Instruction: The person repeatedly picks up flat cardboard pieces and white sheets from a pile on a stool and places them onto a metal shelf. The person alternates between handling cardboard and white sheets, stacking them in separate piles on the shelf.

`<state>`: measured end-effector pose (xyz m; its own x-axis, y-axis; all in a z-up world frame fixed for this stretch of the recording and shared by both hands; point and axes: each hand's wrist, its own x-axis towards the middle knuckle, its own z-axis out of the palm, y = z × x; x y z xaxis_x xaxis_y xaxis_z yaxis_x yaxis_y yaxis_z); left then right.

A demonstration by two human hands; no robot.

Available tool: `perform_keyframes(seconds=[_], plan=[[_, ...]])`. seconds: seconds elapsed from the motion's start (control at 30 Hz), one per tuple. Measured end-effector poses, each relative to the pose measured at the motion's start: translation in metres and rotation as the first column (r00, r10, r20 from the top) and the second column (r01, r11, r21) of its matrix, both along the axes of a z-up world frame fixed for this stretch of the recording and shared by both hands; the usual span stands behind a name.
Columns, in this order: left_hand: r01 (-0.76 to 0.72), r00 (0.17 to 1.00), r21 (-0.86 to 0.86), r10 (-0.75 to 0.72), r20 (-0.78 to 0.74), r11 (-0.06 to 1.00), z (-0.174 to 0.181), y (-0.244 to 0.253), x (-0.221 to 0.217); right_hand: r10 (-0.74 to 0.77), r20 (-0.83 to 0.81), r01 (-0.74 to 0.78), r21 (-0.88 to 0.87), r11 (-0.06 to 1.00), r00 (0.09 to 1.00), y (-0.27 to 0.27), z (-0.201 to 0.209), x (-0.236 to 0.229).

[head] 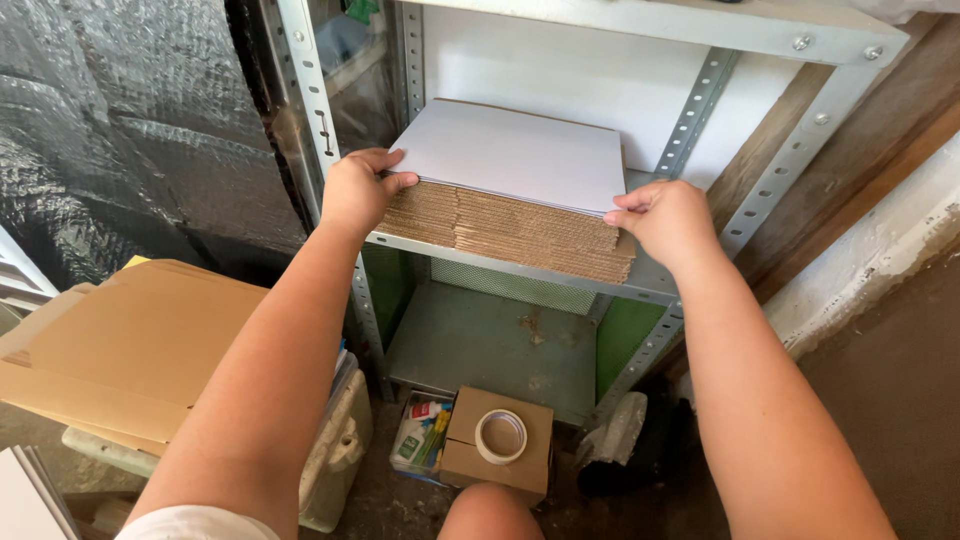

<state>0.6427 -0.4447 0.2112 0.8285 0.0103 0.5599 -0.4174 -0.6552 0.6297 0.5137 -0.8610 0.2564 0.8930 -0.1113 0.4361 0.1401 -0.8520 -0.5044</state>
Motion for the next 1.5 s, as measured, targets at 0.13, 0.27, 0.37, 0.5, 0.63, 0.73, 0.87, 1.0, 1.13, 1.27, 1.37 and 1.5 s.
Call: perform_keyframes(seconds=[0.13, 0.27, 0.37, 0.5, 0.63, 0.73, 0.87, 1.0, 1.13, 1.27, 1.37, 1.5], plan=[[0.002, 1.000, 0.017, -0.002, 0.023, 1.000, -0.006, 0.002, 0.008, -0.015, 0.017, 0.016, -0.079, 0.997, 1.000, -0.002, -0.004, 0.005], [0.027, 0.994, 0.060, -0.033, 0.103, 0.998, -0.009, 0.005, 0.009, -0.022, 0.044, 0.028, -0.151, 0.988, 0.999, 0.000, -0.005, 0.004], [0.018, 0.992, 0.090, -0.029, 0.121, 0.996, -0.009, 0.004, 0.006, -0.019, 0.047, 0.027, -0.170, 0.985, 0.999, 0.002, -0.004, 0.001], [0.016, 0.991, 0.112, -0.030, 0.132, 0.994, -0.007, 0.005, 0.002, -0.019, 0.056, 0.031, -0.208, 0.978, 0.998, 0.004, -0.006, -0.002], [0.010, 0.990, 0.114, -0.026, 0.141, 0.993, -0.010, 0.002, 0.005, -0.015, 0.057, 0.027, -0.218, 0.976, 0.998, 0.004, -0.009, -0.002], [-0.033, 0.983, 0.156, 0.003, 0.185, 0.987, -0.013, 0.002, 0.008, -0.010, 0.090, 0.036, -0.285, 0.958, 0.996, 0.004, -0.011, -0.001], [-0.096, 0.981, 0.135, 0.071, 0.182, 0.986, -0.020, -0.003, 0.006, -0.019, 0.123, 0.062, -0.358, 0.931, 0.992, -0.009, -0.026, 0.009], [-0.126, 0.981, 0.090, 0.111, 0.159, 0.988, -0.026, -0.006, 0.012, -0.035, 0.152, 0.094, -0.403, 0.910, 0.988, -0.016, -0.033, 0.013], [0.013, 1.000, -0.055, -0.012, 0.022, 0.998, -0.007, -0.009, -0.012, -0.063, 0.032, 0.069, -0.242, 0.968, 0.998, 0.013, -0.011, -0.010], [0.005, 1.000, -0.050, -0.006, -0.018, 0.999, -0.005, -0.009, -0.013, -0.129, 0.005, 0.126, -0.245, 0.961, 0.992, 0.018, -0.009, -0.014], [0.002, 1.000, -0.037, -0.003, -0.019, 0.999, -0.005, -0.010, -0.015, -0.146, 0.029, 0.148, -0.275, 0.950, 0.989, 0.019, -0.012, -0.014], [0.031, 0.995, -0.022, -0.033, -0.094, 0.999, 0.005, -0.009, -0.043, -0.144, 0.078, 0.162, -0.337, 0.927, 0.987, 0.021, -0.015, -0.020]])
